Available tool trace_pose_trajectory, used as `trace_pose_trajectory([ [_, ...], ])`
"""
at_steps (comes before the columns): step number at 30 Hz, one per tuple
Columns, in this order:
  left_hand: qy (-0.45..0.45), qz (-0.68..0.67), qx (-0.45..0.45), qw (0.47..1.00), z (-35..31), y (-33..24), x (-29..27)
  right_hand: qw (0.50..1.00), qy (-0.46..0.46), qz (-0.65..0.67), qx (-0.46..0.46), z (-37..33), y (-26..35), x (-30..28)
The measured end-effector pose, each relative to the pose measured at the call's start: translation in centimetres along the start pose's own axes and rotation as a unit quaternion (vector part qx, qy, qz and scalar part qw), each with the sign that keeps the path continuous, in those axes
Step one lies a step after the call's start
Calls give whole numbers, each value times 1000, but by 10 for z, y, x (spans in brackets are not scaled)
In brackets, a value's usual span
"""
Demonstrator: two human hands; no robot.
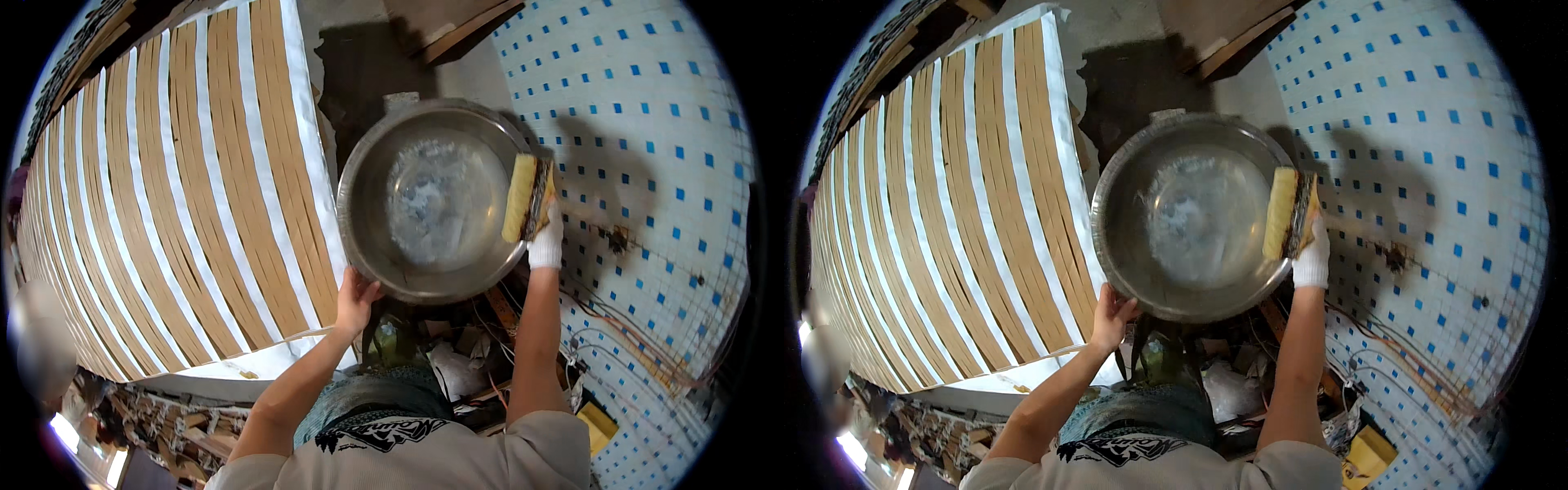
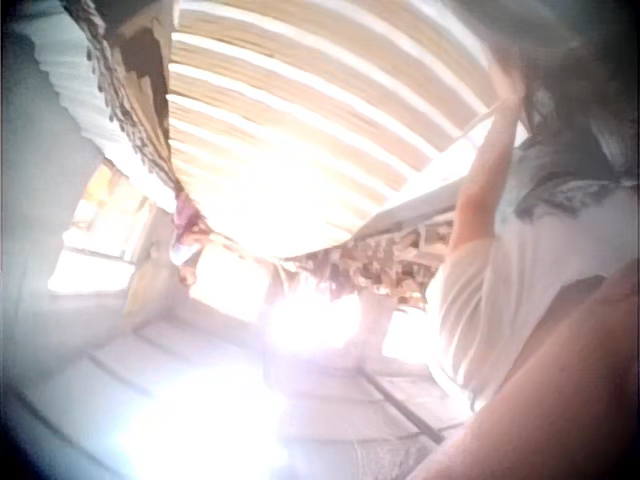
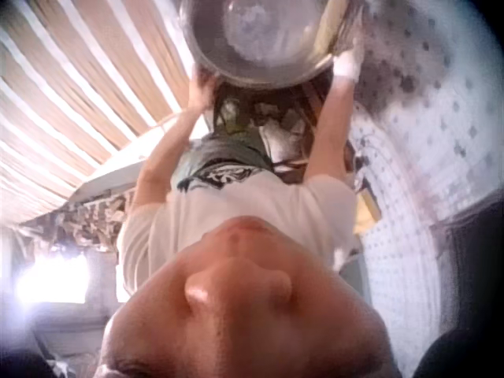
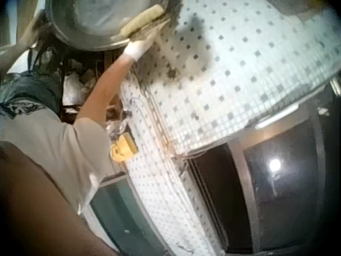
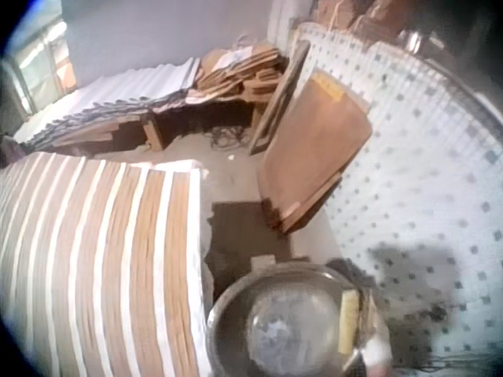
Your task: The person repeatedly dips a brush into a metal bowl and applies a clear liquid to the surface of a large cardboard sheet with white stripes. The person works methodically across the surface, ensuring even coverage.
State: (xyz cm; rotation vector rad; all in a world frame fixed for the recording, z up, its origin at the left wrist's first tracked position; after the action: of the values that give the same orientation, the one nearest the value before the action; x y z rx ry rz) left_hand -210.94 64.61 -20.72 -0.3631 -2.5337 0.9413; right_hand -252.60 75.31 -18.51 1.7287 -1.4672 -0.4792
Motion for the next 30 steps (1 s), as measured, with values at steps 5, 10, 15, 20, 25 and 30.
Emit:
trace_pose_trajectory([
  [5,-93,-54,4,994,67,10,12,994,106,-15,18,110,-15,66],
  [10,-132,-89,-26,987,136,28,0,994,91,-46,46,198,-54,87],
  [15,-147,-25,-70,986,153,50,-13,996,73,-50,31,195,-63,111],
  [20,-157,-58,-38,985,144,53,-9,959,59,-228,-155,151,-29,124],
  [25,-176,-62,-113,976,78,62,11,768,197,-444,-418,98,-60,199],
  [30,-88,-39,-165,982,-5,92,3,739,83,-627,-232,144,-119,164],
])
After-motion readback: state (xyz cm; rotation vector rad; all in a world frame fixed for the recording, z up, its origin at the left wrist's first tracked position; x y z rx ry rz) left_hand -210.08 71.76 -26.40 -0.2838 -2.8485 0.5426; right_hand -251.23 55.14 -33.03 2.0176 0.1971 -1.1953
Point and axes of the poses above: each hand's wrist, its own z-axis towards the middle knuckle, its own x-axis out of the palm, y = z × x, the point moved 8 cm from there along z, towards the middle knuckle, and after that the axes turned 1 degree about -z, right-handed, at the moved point
